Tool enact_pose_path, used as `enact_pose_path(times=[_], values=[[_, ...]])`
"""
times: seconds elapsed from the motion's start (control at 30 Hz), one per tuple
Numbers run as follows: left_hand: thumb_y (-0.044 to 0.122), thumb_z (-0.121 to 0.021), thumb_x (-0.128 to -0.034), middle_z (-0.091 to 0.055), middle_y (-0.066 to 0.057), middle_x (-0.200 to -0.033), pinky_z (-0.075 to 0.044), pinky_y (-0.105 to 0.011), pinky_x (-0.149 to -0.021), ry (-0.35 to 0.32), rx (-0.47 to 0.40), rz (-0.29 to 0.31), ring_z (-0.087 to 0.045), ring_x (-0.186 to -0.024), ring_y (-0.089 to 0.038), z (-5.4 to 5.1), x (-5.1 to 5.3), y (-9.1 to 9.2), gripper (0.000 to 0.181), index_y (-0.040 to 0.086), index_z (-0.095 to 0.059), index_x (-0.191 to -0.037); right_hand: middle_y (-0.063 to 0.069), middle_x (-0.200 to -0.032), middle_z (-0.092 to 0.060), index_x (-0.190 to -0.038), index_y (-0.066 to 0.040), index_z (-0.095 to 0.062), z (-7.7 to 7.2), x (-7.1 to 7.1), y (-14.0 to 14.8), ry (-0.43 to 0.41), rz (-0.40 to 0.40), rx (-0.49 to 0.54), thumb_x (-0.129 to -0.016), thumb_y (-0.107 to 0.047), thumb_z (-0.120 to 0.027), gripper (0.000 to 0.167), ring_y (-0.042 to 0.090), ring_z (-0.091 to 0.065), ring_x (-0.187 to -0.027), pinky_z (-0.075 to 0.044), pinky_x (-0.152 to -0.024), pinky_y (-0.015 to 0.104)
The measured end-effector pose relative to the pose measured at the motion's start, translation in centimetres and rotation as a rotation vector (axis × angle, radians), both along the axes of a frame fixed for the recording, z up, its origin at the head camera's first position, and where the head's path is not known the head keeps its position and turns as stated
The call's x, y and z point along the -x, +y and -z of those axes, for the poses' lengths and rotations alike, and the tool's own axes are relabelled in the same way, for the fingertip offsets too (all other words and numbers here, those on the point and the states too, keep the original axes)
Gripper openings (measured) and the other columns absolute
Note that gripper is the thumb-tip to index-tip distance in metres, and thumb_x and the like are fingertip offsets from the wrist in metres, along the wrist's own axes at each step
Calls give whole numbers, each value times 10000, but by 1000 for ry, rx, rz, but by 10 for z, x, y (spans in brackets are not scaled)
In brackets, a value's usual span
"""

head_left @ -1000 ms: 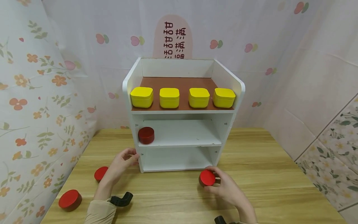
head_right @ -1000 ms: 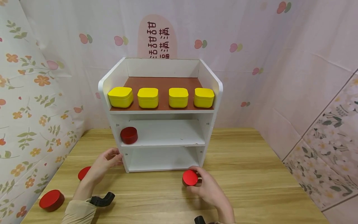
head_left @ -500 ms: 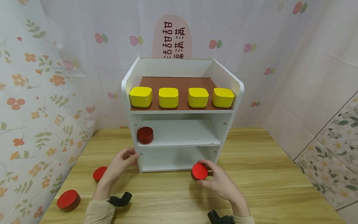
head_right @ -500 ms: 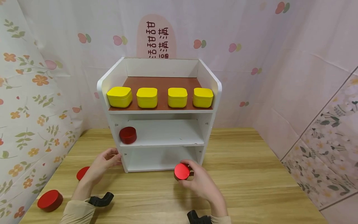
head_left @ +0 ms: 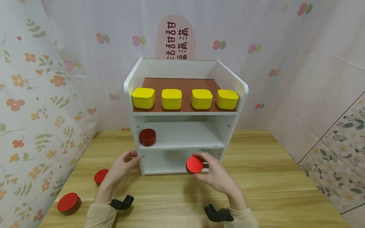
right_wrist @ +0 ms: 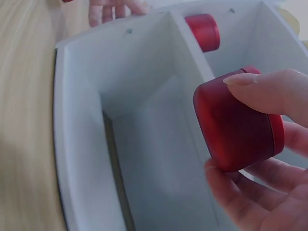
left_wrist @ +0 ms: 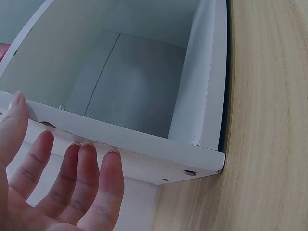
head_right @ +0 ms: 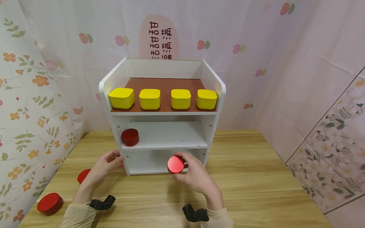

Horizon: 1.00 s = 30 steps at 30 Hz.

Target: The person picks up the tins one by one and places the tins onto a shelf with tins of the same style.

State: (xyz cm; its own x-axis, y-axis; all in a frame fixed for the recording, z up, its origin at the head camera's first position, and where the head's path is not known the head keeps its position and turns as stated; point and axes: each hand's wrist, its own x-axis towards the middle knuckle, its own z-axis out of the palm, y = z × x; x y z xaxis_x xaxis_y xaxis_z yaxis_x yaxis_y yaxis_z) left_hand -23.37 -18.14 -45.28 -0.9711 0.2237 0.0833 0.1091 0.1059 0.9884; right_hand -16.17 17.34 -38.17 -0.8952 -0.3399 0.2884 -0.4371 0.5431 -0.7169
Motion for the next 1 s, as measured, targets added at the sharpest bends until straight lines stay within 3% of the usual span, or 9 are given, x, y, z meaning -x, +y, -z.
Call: enact_pose_path(times=[0.17,0.43,1.0], values=[[191,-653,-958,-530,-199,-1142,-552,-369,-872,4,0,-3,-633,-993,-278,0,0,0,349,-71,-549,-1163,-82,-1202,-575,-1304,-137,-553,-16,7,-8,27,-1,-31,-763,-116,-833,609,110,-561,-1024,-523,-905,326],[200,-655,-957,-526,-206,-1152,-550,-376,-876,3,5,4,-630,-993,-278,1,1,0,358,-70,-549,-1167,-34,-1209,-582,-1320,-101,-554,-34,19,-19,78,-21,-21,-780,-120,-825,604,137,-559,-1038,-528,-895,340],[180,-644,-964,-532,-192,-1146,-549,-417,-876,19,-1,5,-633,-976,-258,2,2,-1,334,-69,-555,-1169,12,-1250,-561,-1339,-71,-546,-50,50,-39,55,-27,-2,-798,-123,-812,606,171,-552,-1051,-520,-909,304]])
